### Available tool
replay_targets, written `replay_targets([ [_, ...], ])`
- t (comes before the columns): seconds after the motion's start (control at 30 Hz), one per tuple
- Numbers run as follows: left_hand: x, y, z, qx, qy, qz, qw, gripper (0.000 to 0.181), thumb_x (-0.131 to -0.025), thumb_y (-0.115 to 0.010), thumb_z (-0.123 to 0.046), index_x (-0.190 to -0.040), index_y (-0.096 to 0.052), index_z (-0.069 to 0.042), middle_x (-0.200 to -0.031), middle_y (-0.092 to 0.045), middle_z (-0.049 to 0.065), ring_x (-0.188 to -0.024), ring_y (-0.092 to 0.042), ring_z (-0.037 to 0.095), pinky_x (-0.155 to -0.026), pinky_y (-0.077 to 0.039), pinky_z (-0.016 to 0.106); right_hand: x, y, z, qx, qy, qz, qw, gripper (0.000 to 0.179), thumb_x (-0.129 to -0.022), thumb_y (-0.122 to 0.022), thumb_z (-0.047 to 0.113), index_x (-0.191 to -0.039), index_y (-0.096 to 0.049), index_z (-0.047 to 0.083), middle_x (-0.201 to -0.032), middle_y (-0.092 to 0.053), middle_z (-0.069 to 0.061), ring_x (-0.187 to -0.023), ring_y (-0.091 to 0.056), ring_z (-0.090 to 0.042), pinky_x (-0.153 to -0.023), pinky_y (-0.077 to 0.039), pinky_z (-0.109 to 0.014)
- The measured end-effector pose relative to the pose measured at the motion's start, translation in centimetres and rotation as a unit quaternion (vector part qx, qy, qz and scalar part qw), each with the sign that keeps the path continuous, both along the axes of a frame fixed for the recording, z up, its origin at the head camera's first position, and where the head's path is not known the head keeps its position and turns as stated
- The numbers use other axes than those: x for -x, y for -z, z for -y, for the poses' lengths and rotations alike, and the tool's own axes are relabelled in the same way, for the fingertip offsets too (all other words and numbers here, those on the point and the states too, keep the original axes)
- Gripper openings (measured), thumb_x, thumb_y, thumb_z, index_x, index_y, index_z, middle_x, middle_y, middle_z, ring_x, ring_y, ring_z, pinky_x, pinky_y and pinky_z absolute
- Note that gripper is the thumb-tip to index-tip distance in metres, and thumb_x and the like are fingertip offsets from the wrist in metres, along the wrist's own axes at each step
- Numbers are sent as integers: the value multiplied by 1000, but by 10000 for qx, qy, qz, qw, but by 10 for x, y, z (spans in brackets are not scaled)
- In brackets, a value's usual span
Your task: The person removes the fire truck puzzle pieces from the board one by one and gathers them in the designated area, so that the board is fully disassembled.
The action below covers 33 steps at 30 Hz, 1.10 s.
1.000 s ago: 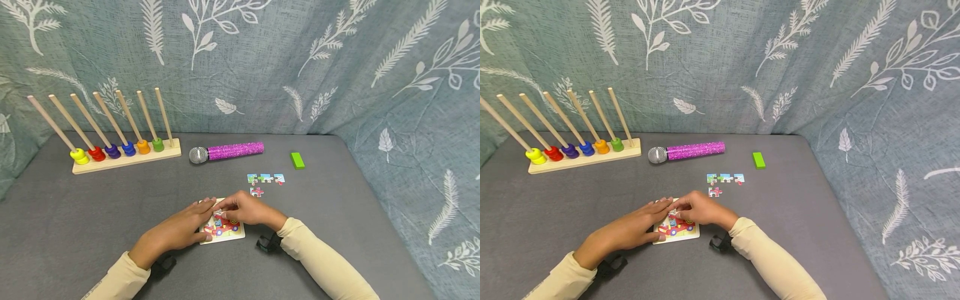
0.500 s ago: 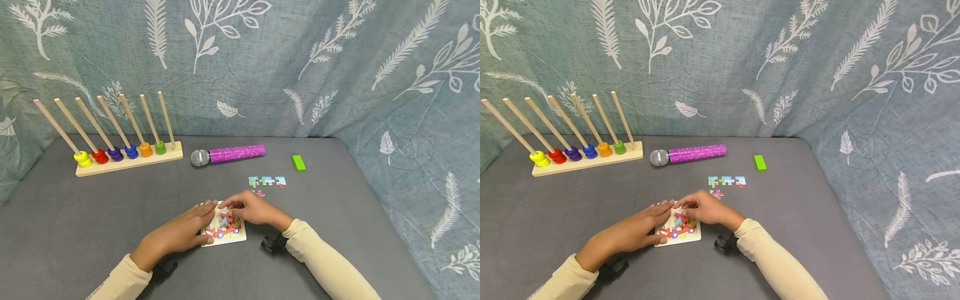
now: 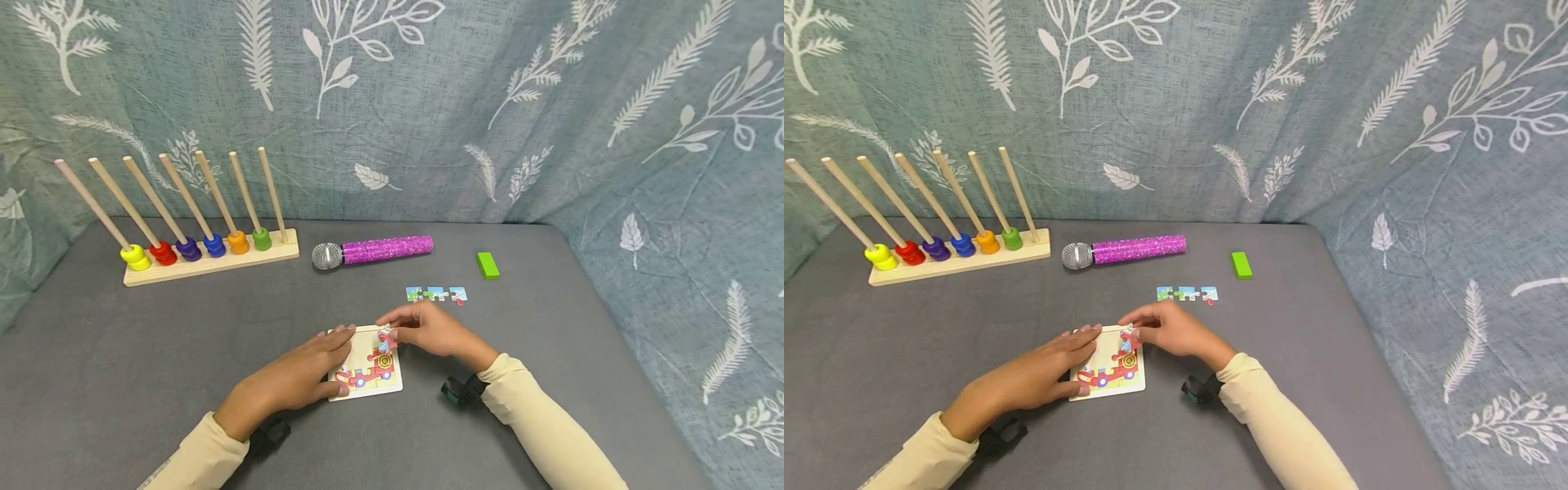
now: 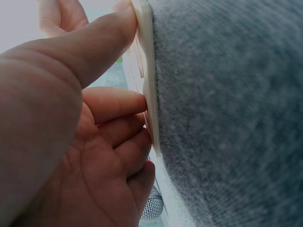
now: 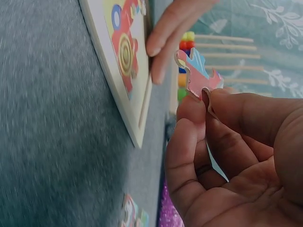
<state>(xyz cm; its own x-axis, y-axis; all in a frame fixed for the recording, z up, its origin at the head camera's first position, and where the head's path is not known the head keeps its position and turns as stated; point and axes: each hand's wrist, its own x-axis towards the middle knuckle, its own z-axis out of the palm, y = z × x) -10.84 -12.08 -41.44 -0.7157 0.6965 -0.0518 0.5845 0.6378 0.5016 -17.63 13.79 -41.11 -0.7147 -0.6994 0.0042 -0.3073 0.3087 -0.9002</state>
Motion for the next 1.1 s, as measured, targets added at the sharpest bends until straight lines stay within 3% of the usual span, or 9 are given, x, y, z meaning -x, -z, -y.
replay_targets([
  [0.23,0,0,0,9,7,-29,10000,69,-89,-72,-20,-139,-41,14,-152,-29,27,-138,-29,43,-112,-24,55,3,-4,-12,55,244,174,9995,25,-91,-58,-6,-115,-66,-9,-86,-70,-7,-76,-64,-13,-71,-55,-29],
  [0.63,-2,2,0,-64,-1,-136,9999,69,-88,-72,-19,-140,-40,14,-151,-30,27,-138,-30,42,-111,-25,55,10,-5,-39,60,533,-64,9985,25,-92,-59,-4,-115,-64,-12,-91,-71,-14,-80,-66,-17,-74,-56,-28],
  [0.8,-2,2,0,-66,-15,-161,9998,69,-88,-73,-19,-139,-41,14,-151,-31,28,-138,-31,42,-111,-25,55,14,-8,-50,-70,805,-61,9967,24,-92,-60,-2,-115,-66,-9,-96,-71,-14,-83,-66,-17,-72,-54,-25],
  [1.1,-2,1,0,-61,-15,-134,9999,70,-88,-73,-20,-140,-41,14,-151,-31,27,-138,-31,42,-111,-26,55,21,-6,-67,-358,1044,-222,9936,22,-92,-60,-2,-112,-68,-6,-84,-68,-9,-77,-62,-30,-63,-49,-25],
])
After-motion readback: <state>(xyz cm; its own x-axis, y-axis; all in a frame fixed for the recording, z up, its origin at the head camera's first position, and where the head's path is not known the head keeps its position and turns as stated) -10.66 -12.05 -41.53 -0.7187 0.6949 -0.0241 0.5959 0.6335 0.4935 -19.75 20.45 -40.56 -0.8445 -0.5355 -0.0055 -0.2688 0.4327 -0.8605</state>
